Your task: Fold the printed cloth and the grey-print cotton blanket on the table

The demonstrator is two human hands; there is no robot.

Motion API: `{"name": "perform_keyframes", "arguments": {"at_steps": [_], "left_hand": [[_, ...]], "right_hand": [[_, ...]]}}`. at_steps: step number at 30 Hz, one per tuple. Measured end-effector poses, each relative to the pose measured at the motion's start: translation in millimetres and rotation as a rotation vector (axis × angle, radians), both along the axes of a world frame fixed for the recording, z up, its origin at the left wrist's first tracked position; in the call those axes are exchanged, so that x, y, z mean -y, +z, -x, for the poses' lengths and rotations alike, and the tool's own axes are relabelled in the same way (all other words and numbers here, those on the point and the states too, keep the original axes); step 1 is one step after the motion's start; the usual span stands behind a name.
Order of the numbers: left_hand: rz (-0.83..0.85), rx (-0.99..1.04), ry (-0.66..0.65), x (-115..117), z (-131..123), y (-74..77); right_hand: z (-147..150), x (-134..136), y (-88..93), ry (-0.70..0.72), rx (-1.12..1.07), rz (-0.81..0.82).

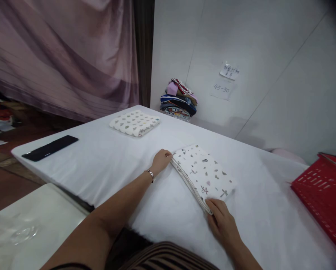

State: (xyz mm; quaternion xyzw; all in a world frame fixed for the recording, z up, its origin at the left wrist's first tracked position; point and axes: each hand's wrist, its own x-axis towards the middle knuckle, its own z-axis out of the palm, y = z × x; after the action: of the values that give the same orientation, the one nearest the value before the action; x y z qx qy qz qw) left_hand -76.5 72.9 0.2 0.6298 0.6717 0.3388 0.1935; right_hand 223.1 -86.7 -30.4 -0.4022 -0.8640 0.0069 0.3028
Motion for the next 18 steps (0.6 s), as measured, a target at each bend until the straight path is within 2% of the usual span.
{"name": "perform_keyframes", "arguments": {"at_steps": [18], "left_hand": [[0.245,-0.250,-0.115,-28.4,-5.4,33.7]], "right_hand": [[-0.2,-0.4,2.2,-0.008,0.002,0.004]]}}
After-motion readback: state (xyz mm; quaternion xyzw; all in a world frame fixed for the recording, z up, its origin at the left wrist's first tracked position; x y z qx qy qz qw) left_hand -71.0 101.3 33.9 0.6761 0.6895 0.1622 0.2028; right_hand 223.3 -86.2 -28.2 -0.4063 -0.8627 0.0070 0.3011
